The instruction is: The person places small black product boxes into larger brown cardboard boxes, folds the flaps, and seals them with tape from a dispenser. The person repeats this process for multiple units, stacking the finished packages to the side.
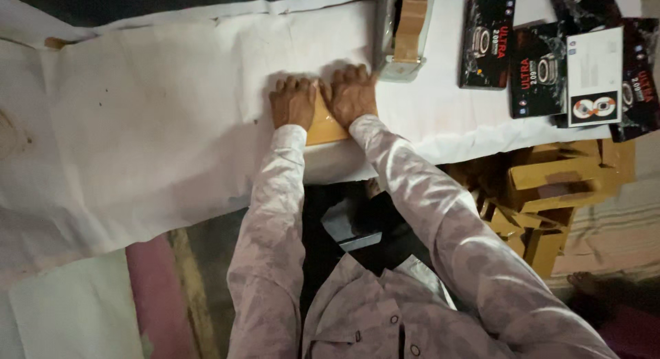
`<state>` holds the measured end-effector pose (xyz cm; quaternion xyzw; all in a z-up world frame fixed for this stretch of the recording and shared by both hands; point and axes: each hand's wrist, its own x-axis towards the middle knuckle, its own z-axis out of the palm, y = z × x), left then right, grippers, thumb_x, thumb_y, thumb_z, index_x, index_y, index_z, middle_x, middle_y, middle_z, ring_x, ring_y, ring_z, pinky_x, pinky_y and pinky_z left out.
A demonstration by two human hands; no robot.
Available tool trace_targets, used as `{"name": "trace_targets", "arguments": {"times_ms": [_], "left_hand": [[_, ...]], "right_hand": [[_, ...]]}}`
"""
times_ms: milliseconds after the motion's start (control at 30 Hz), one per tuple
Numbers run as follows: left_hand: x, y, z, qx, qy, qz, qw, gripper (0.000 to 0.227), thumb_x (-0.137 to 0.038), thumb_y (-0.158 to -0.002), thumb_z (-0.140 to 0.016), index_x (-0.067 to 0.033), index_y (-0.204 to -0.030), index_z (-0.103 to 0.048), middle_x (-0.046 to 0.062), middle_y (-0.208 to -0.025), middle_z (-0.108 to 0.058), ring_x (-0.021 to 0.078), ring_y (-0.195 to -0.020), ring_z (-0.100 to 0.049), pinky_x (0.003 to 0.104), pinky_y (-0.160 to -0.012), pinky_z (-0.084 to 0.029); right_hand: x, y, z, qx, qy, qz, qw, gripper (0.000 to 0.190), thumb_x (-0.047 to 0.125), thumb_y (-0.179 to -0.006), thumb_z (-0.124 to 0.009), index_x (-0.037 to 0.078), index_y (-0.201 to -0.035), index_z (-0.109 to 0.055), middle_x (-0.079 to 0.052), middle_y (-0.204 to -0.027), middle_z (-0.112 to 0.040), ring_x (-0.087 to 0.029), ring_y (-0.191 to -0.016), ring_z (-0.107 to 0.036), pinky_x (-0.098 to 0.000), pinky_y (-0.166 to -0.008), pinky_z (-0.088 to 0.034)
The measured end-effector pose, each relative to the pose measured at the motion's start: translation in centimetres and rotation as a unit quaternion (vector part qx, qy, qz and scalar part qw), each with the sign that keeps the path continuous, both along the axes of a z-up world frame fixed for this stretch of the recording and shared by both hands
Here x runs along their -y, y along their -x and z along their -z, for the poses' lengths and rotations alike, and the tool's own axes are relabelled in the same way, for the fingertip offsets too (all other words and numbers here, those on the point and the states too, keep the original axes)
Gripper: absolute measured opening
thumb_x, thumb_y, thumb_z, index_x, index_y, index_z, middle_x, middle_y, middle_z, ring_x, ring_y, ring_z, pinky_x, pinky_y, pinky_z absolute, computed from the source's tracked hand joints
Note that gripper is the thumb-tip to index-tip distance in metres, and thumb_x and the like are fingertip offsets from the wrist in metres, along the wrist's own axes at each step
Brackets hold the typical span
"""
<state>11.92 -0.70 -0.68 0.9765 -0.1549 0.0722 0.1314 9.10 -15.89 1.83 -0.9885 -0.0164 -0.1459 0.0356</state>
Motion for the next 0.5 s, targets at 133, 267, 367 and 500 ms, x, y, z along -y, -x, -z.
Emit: {"name": "trace_targets", "arguments": {"times_ms": [133, 267, 367, 500], "left_hand": [[1.9, -1.0, 1.2, -0.025, -0.003, -0.155, 0.988, 0.036, -0.044, -0.101, -0.050, -0.0206, -0.096, -0.077, -0.001, -0.110, -0.071, 0.0299, -0.112, -0.057, 0.059, -0.092, -0.044], [2.3, 0.1, 1.1, -0.010, -0.018, -0.164, 0.986, 0.039, -0.045, -0.101, -0.049, -0.0190, -0.096, -0.076, 0.001, -0.108, -0.070, 0.0308, -0.111, -0.056, 0.058, -0.084, -0.045], [2.4, 0.4, 0.1, -0.023, -0.029, -0.154, 0.987, 0.039, -0.044, -0.102, -0.048, -0.0173, -0.099, -0.076, 0.003, -0.110, -0.069, 0.0296, -0.111, -0.055, 0.057, -0.083, -0.046], [2.8, 0.6, -0.1, -0.029, -0.032, -0.154, 0.987, 0.044, -0.047, -0.108, -0.046, -0.0156, -0.102, -0.075, 0.005, -0.115, -0.068, 0.0297, -0.115, -0.054, 0.055, -0.087, -0.047]], "right_hand": [[-0.7, -1.8, 1.5, -0.084, -0.070, -0.091, 0.990, 0.033, 0.033, -0.104, -0.048, 0.008, -0.107, -0.071, -0.012, -0.108, -0.070, -0.032, -0.107, -0.059, -0.0501, -0.091, -0.045], [-0.6, -1.9, 0.9, -0.094, -0.108, -0.093, 0.985, 0.032, 0.034, -0.107, -0.052, 0.008, -0.101, -0.071, -0.011, -0.106, -0.070, -0.032, -0.104, -0.060, -0.0487, -0.087, -0.044], [0.3, -1.3, -1.0, -0.091, -0.100, -0.044, 0.990, 0.034, 0.037, -0.104, -0.055, 0.007, -0.099, -0.071, -0.014, -0.106, -0.069, -0.034, -0.103, -0.060, -0.0506, -0.090, -0.044], [0.8, 4.8, -1.5, -0.024, -0.156, 0.091, 0.983, 0.048, 0.039, -0.102, -0.060, 0.001, -0.130, -0.061, -0.028, -0.122, -0.059, -0.045, -0.109, -0.056, -0.0537, -0.096, -0.044]]}}
